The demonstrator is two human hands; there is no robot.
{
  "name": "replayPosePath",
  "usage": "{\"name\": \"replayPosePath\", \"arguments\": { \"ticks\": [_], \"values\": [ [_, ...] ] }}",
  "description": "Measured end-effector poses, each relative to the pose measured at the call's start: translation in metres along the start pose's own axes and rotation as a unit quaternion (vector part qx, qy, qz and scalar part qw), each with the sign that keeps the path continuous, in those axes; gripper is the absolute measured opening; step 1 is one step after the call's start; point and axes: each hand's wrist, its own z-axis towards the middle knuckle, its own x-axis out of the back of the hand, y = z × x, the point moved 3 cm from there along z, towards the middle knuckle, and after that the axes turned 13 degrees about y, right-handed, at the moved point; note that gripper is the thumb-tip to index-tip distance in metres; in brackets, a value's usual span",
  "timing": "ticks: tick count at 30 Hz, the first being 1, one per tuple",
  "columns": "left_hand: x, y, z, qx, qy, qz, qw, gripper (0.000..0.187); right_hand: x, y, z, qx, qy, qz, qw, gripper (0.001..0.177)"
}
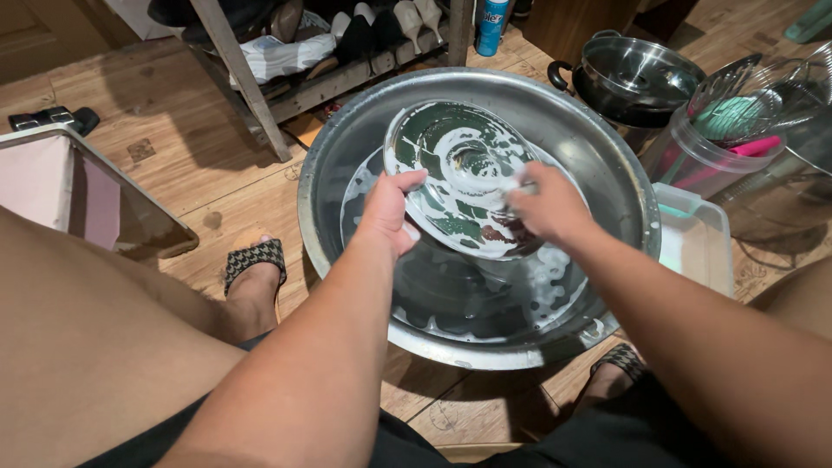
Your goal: The person scrubs a metal plate with a soapy sponge in a basin of water, rotating the plate to clean both sides. The plate remains soapy throughout the clip.
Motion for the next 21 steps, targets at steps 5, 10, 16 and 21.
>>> {"name": "replayPosePath", "arguments": {
  "ticks": [5,10,16,21],
  "values": [
    [0.003,-0.004,0.004,0.002,-0.033,-0.027,0.999,0.038,0.004,0.041,0.007,-0.248,0.12,0.131,0.952,0.026],
    [0.003,-0.004,0.009,-0.016,-0.04,-0.046,0.998,0.037,0.005,0.058,0.016,-0.329,0.152,0.275,0.891,0.03],
    [0.003,-0.004,0.002,0.002,-0.01,-0.02,1.0,0.04,0.007,0.052,0.024,-0.436,0.139,0.455,0.764,0.026],
    [0.004,-0.003,-0.008,0.006,0.039,0.07,0.997,0.039,0.008,0.057,0.03,-0.453,0.086,0.496,0.735,0.026]
  ]
}}
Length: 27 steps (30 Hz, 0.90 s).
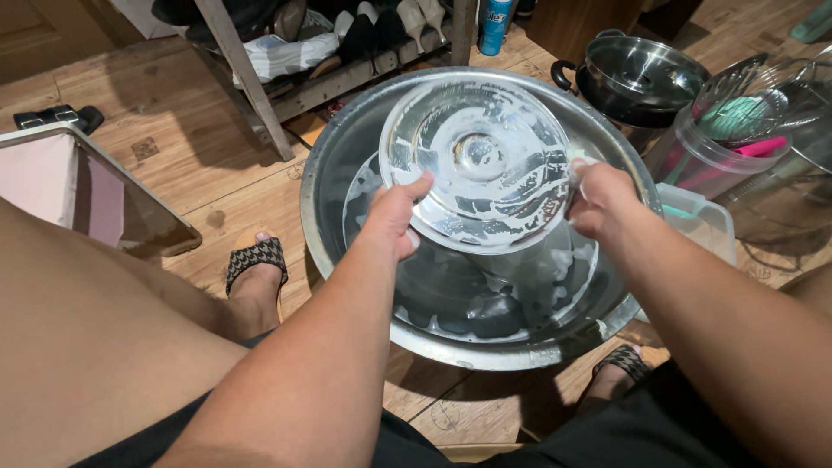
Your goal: The person scrubs a metal plate with a soapy sponge in a basin of water, rotating the plate to clean both sides. The plate remains soapy throughout the clip.
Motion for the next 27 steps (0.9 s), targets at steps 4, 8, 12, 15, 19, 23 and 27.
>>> {"name": "replayPosePath", "arguments": {
  "ticks": [4,8,12,15,19,23,27],
  "values": [
    [0.006,-0.004,0.001,-0.02,0.034,0.026,0.999,0.044,-0.003,-0.001,0.01,0.045,-0.025,0.083,0.995,0.025],
    [0.005,-0.004,0.008,-0.042,0.083,0.114,0.989,0.056,-0.011,-0.014,0.006,0.227,-0.027,0.076,0.971,0.02],
    [-0.005,0.007,0.0,0.046,0.047,0.062,0.996,0.074,-0.027,-0.042,-0.014,0.357,-0.133,0.02,0.924,0.023],
    [0.0,0.021,-0.014,0.099,0.095,-0.057,0.989,0.078,-0.034,-0.06,-0.032,0.34,-0.234,-0.019,0.911,0.013],
    [0.007,0.027,-0.019,0.093,0.062,-0.166,0.98,0.071,-0.035,-0.066,-0.052,0.271,-0.278,-0.056,0.92,0.017],
    [0.02,0.019,0.001,0.067,0.053,-0.212,0.974,0.053,-0.021,-0.056,-0.056,0.17,-0.258,-0.052,0.95,0.035],
    [0.031,0.011,0.018,0.131,-0.044,-0.291,0.947,0.055,-0.012,-0.048,-0.048,0.138,-0.301,-0.014,0.943,0.03]
  ]
}}
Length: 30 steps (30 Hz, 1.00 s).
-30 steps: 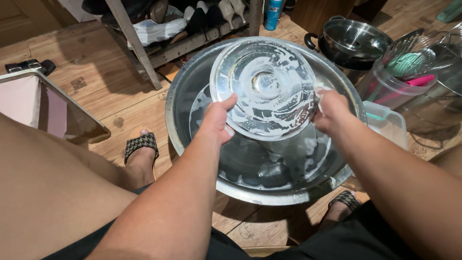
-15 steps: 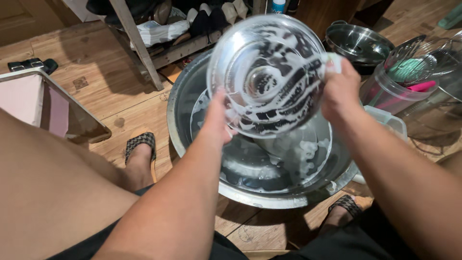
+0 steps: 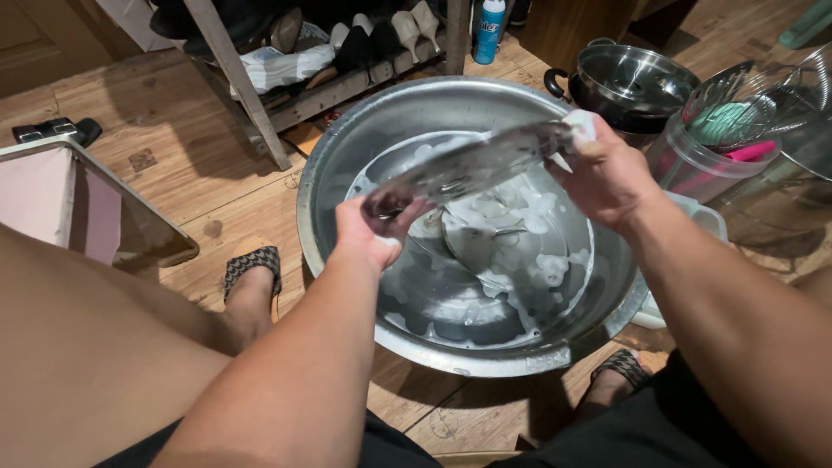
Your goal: The person scrubs a metal plate with a soapy sponge in a basin of water, rotating the plate to clean both sides. The plate remains soapy throughout the clip.
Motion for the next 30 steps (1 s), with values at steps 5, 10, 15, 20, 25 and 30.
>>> {"name": "replayPosePath", "arguments": {
  "ticks": [5,10,15,20,25,30],
  "values": [
    [0.013,0.001,0.009,-0.087,0.058,0.158,0.982,0.054,0.012,0.015,0.008,-0.067,0.035,-0.165,0.983,0.031],
    [0.019,-0.02,0.022,-0.001,-0.014,0.23,0.973,0.041,-0.005,0.045,0.002,-0.026,0.067,-0.585,0.808,0.037],
    [0.028,-0.026,0.029,-0.018,0.053,0.196,0.979,0.041,-0.027,0.074,-0.018,0.076,-0.009,-0.677,0.732,0.046],
    [0.014,-0.025,0.018,-0.061,0.072,0.198,0.975,0.047,-0.032,0.062,-0.023,0.211,0.049,-0.663,0.717,0.03],
    [0.0,-0.034,0.006,-0.013,0.002,0.271,0.962,0.05,-0.02,0.051,-0.025,0.184,0.158,-0.623,0.744,0.033],
    [-0.002,-0.041,-0.002,0.007,-0.035,0.321,0.946,0.043,-0.015,0.047,-0.026,0.129,0.176,-0.585,0.781,0.032]
  ]
}}
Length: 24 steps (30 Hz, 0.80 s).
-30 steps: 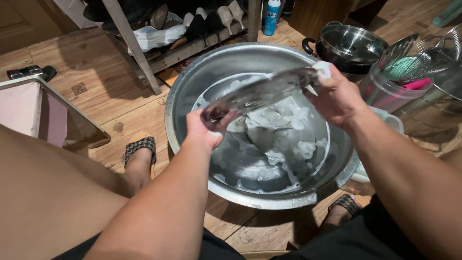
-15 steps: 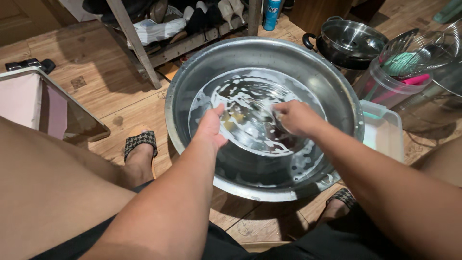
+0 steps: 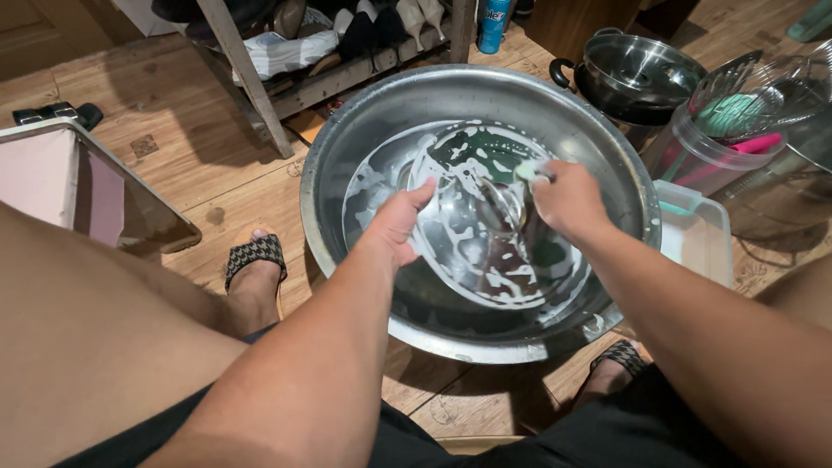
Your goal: The person scrubs a metal plate with a soapy sponge in a basin of water, rotating the plate to clean both sides. The plate remains soapy throughout the clip.
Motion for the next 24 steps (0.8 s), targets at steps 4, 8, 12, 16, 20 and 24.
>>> {"name": "replayPosePath", "arguments": {
  "ticks": [4,8,12,16,20,24],
  "values": [
    [-0.012,0.0,0.0,-0.03,-0.032,0.023,0.999,0.033,-0.009,-0.029,0.0,0.185,-0.015,0.055,0.981,0.035],
    [-0.019,-0.001,-0.001,-0.014,-0.04,0.018,0.999,0.029,-0.019,-0.058,-0.01,0.248,-0.055,0.056,0.965,0.039],
    [-0.019,-0.001,-0.003,-0.014,-0.05,0.023,0.998,0.029,-0.011,-0.071,-0.019,0.273,-0.082,0.055,0.957,0.044],
    [-0.019,-0.005,-0.002,0.03,-0.022,0.048,0.998,0.028,-0.014,-0.071,-0.018,0.202,-0.085,-0.078,0.973,0.05],
    [-0.016,-0.01,0.0,0.009,0.007,0.061,0.998,0.025,-0.028,-0.071,-0.025,0.201,-0.137,-0.077,0.967,0.052],
    [-0.008,-0.011,0.009,0.049,0.018,0.003,0.999,0.024,-0.035,-0.076,-0.034,0.259,-0.154,-0.011,0.953,0.056]
  ]
}}
